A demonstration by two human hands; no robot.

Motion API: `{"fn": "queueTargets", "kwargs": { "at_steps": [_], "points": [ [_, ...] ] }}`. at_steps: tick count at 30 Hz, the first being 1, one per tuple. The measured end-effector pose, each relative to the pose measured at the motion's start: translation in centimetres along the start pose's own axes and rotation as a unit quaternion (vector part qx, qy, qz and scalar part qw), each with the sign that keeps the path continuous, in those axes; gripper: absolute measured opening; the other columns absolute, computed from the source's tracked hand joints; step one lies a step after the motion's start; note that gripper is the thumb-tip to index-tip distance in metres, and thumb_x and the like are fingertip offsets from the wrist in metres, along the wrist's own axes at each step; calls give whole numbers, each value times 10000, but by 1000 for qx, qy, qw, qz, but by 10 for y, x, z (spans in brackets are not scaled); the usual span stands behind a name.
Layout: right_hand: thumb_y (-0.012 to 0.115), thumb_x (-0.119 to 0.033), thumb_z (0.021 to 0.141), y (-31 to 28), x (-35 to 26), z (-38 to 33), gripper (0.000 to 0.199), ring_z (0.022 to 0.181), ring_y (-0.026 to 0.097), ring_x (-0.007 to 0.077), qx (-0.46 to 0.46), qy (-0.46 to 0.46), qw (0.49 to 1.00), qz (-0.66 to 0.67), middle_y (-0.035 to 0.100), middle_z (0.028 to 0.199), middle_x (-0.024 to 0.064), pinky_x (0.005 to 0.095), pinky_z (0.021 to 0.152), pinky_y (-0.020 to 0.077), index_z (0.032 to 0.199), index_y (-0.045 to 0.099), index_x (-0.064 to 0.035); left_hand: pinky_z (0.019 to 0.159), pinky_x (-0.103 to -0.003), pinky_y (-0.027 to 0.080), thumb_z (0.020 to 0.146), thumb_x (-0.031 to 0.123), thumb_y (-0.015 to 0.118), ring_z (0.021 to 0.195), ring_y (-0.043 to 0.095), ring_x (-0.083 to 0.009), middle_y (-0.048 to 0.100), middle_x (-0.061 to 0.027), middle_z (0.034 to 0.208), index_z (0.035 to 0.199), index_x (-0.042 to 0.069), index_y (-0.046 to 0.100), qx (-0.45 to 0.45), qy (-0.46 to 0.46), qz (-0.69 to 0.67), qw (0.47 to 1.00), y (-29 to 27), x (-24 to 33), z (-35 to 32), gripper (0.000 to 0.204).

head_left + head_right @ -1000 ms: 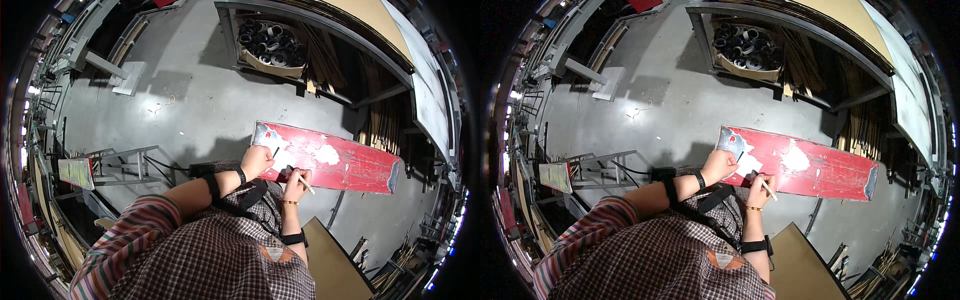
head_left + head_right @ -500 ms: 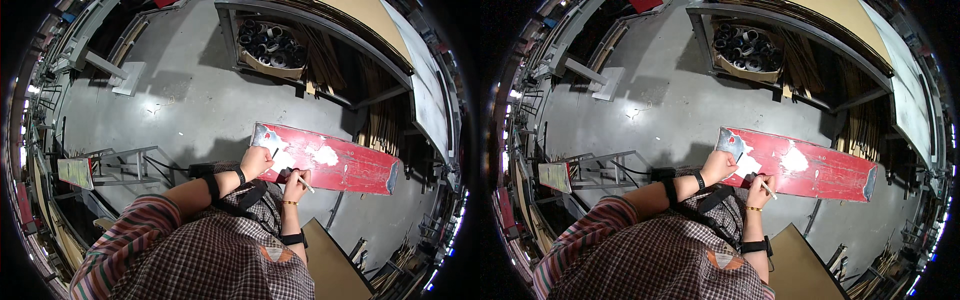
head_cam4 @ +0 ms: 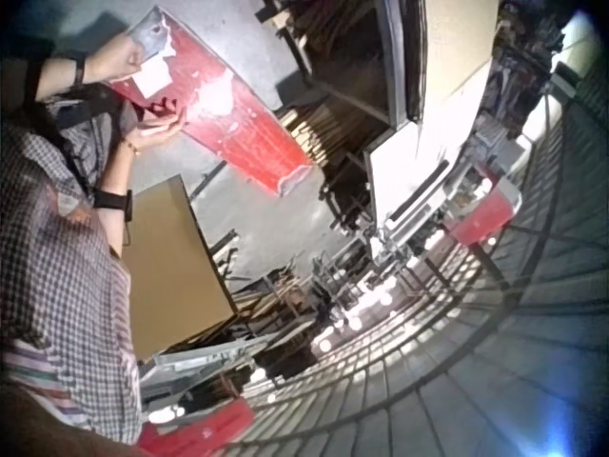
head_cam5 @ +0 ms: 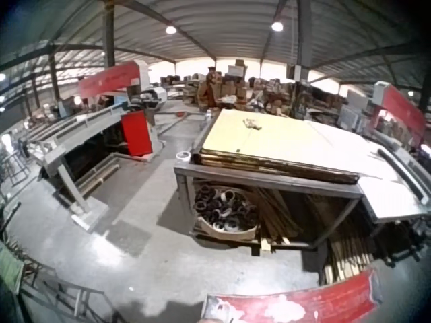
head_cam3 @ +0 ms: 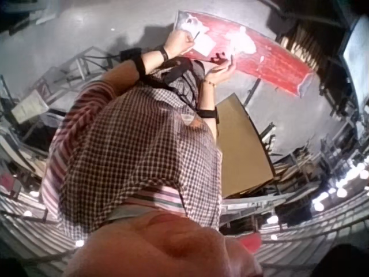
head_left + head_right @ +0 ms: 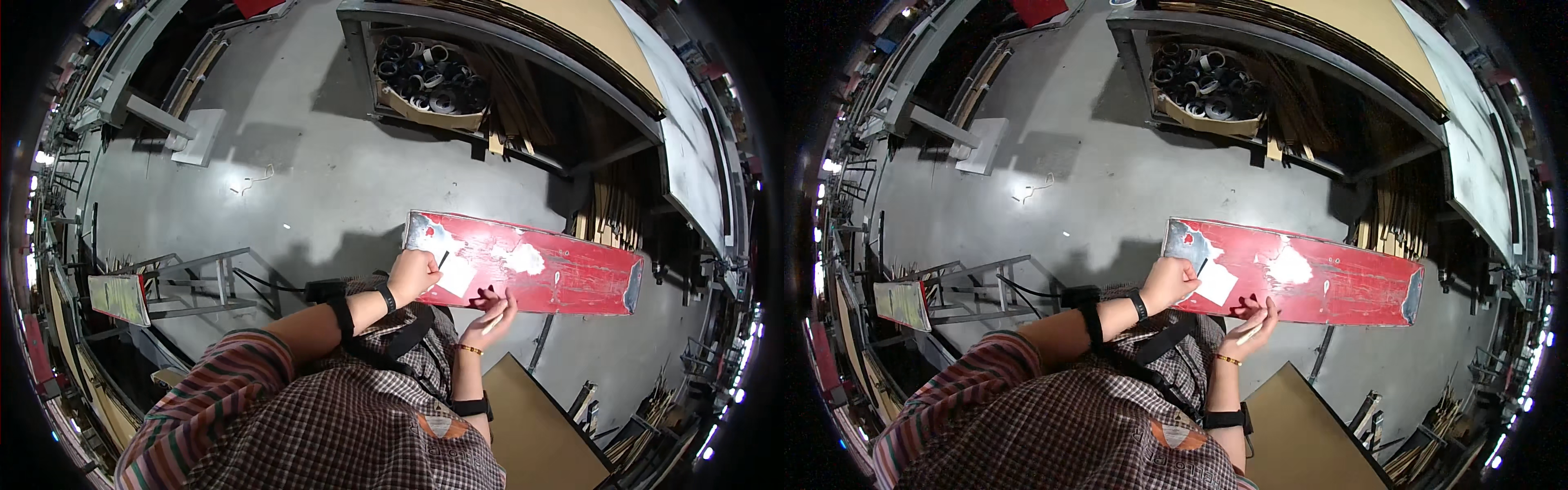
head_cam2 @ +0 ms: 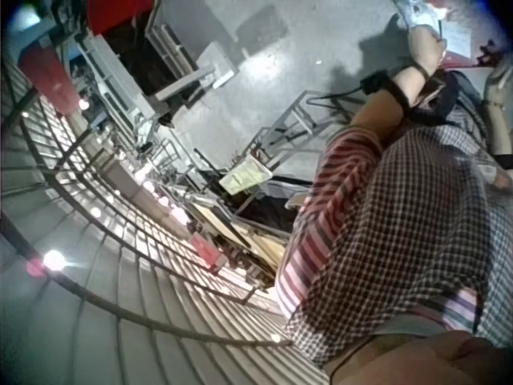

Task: Labeling industrial machinery and consulting paperwork in a manufacturing workshop.

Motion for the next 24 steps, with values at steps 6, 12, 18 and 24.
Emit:
{"fn": "queueTargets", "kwargs": {
  "at_steps": [6,12,18,24],
  "points": [
    [424,-198,997,-36,24,-58,303,695,515,119,47,49,996,-60,589,850,93,267,657,450,1215,436,12,546,-314,505,714,158,739,566,646,-218,643,-117,632,702,29,660,-28,4,-22,999,1,-2,-2,152],
    [499,-195,959,-58,67,-118,293,609,537,126,8,144,988,-53,610,817,107,253,585,442,1170,434,-2,543,-308,500,706,159,747,564,646,-209,645,-112,632,704,32,659,-40,12,5,999,3,0,3,154],
    [598,-117,890,-69,85,-182,238,672,542,99,-63,267,961,17,583,758,27,241,614,462,1079,520,5,572,-320,502,685,193,703,600,651,-227,642,-118,646,732,38,661,-84,51,-26,995,0,7,-22,168],
    [645,-185,840,-116,108,-275,345,736,590,107,-91,208,971,-76,622,782,34,262,691,489,1119,558,-2,502,-279,466,634,94,711,499,583,-125,601,-69,556,627,41,594,-189,60,28,980,-1,-41,-116,128]
  ]
}}
Point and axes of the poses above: each hand's wrist, its own z-axis towards the middle knuckle, its own y-axis out of the palm, x = y × z, the point moved 6 cm from there along z, towards the middle knuckle
